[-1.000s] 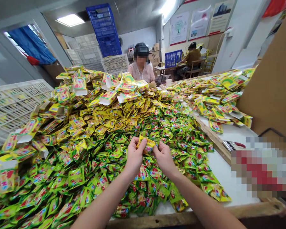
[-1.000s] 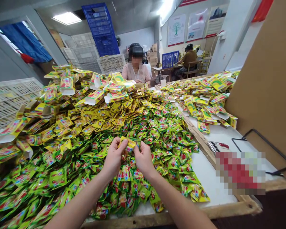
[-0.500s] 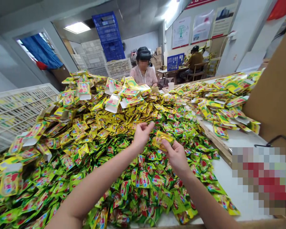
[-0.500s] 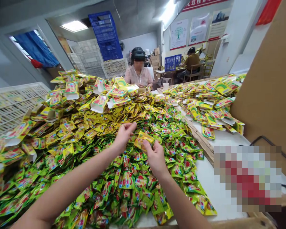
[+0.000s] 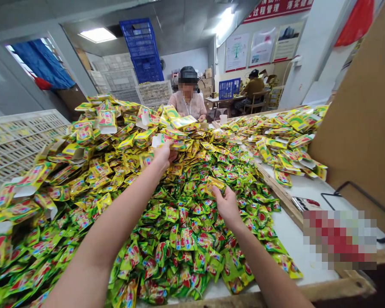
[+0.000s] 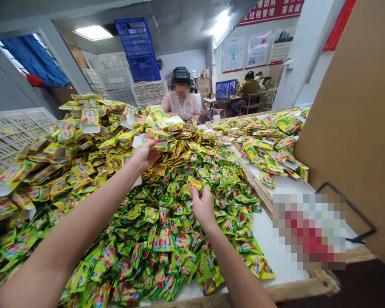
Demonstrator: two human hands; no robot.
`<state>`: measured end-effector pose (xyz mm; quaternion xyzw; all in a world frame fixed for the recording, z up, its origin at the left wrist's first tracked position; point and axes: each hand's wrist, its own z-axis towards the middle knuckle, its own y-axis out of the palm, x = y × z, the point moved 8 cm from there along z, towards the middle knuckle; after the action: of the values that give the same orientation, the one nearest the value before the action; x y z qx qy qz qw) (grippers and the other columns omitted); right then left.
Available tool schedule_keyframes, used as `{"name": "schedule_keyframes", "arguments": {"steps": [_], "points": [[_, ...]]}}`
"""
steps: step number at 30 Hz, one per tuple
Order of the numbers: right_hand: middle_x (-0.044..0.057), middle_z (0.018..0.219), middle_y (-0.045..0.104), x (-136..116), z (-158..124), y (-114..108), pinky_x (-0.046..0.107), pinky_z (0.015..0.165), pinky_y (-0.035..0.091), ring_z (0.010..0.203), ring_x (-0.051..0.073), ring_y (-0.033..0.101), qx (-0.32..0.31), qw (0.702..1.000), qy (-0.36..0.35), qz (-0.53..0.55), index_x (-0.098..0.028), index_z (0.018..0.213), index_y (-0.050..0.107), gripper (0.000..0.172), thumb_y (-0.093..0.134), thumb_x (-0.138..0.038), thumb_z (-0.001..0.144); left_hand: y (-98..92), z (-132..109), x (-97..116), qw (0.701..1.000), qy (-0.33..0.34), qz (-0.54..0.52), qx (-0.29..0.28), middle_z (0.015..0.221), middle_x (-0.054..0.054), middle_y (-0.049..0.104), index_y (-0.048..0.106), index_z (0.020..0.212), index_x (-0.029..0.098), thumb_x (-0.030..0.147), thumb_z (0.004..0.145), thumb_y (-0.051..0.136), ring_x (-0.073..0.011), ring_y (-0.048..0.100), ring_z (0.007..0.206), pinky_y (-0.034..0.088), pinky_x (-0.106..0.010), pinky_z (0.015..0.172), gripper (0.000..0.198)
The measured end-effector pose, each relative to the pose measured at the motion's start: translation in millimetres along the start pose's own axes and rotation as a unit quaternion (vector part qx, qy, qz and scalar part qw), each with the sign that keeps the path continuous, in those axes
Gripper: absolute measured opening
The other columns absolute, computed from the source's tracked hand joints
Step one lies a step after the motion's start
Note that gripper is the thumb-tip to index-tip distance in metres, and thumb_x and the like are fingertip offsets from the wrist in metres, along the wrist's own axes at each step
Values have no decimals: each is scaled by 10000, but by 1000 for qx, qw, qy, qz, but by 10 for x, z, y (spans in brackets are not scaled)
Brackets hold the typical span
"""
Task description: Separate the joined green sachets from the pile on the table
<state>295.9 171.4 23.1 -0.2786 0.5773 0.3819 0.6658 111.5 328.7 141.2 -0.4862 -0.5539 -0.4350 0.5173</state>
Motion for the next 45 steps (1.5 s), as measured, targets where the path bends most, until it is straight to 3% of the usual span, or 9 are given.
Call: {"name": "schedule_keyframes", "arguments": {"steps": [6, 11, 14, 19, 27, 32, 38, 42, 45], "points": [[-20, 592, 581, 1, 43, -57, 287, 580, 418, 577, 161, 522, 23, 999, -3, -36, -203, 680, 538, 287, 612, -479, 709, -785, -418, -2, 970, 159, 185, 8, 631, 26, 576, 532, 698, 185, 299, 460, 820, -153, 561, 619, 460, -269, 618, 391], [-32, 533, 552, 128, 69, -30, 281, 547, 401, 530, 152, 493, 30, 999, 3, -42, -202, 635, 533, 318, 643, -499, 666, -960, -822, -220, 914, 285, 286, -46, 949, -84, 665, 571, 1005, 182, 449, 788, 494, -224, 624, 830, 478, -358, 772, 353], [-4, 596, 600, 116, 108, -108, 293, 574, 428, 606, 184, 552, 55, 998, -2, -40, -200, 694, 548, 324, 632, -512, 677, -885, -1104, -396, 901, 308, 300, -47, 1078, -110, 640, 530, 1112, 179, 437, 877, 340, -237, 611, 956, 459, -366, 837, 397], [33, 705, 653, -274, 1, -256, 319, 625, 482, 685, 203, 607, 86, 995, -52, -20, -204, 755, 550, 307, 626, -499, 713, -556, -1419, -781, 867, 283, 396, -109, 909, -72, 662, 485, 1073, 199, 535, 641, 678, -267, 644, 798, 483, -342, 667, 581], [40, 801, 699, -704, -565, 280, 313, 669, 521, 717, 187, 640, -152, 965, -201, -77, -219, 866, 671, 171, 718, -266, 708, -585, -1535, -978, 816, 400, 410, -70, 894, -53, 669, 503, 1029, 221, 506, 744, 613, -228, 659, 790, 472, -290, 644, 418], [48, 818, 684, -511, -593, 454, 317, 672, 518, 738, 186, 620, -282, 945, -108, -128, -211, 858, 705, 154, 688, -301, 734, -558, -1664, -1046, 775, 450, 436, -82, 896, -62, 679, 526, 1061, 213, 408, 767, 604, -231, 653, 783, 471, -306, 649, 361], [-8, 669, 601, -388, -562, 362, 304, 595, 491, 619, 163, 564, -172, 978, -64, -96, -231, 912, 707, 345, 792, -359, 602, -515, -1666, -1128, 808, 413, 408, -101, 930, -81, 676, 498, 1104, 210, 453, 724, 654, -244, 658, 803, 498, -317, 654, 478], [37, 755, 653, -524, -648, 255, 392, 757, 466, 776, 230, 603, -36, 974, -183, -131, -236, 762, 695, 275, 821, -389, 572, -529, -1645, -1149, 835, 378, 385, -108, 967, -69, 671, 474, 1107, 228, 466, 697, 675, -241, 663, 832, 510, -312, 673, 515], [54, 726, 676, -561, -728, 325, 456, 856, 398, 926, 291, 602, -46, 956, -235, -168, -254, 659, 699, 164, 751, -409, 675, -535, -1650, -1140, 840, 373, 379, -110, 941, -62, 671, 487, 1064, 227, 420, 699, 667, -234, 664, 808, 508, -303, 659, 451]]}}
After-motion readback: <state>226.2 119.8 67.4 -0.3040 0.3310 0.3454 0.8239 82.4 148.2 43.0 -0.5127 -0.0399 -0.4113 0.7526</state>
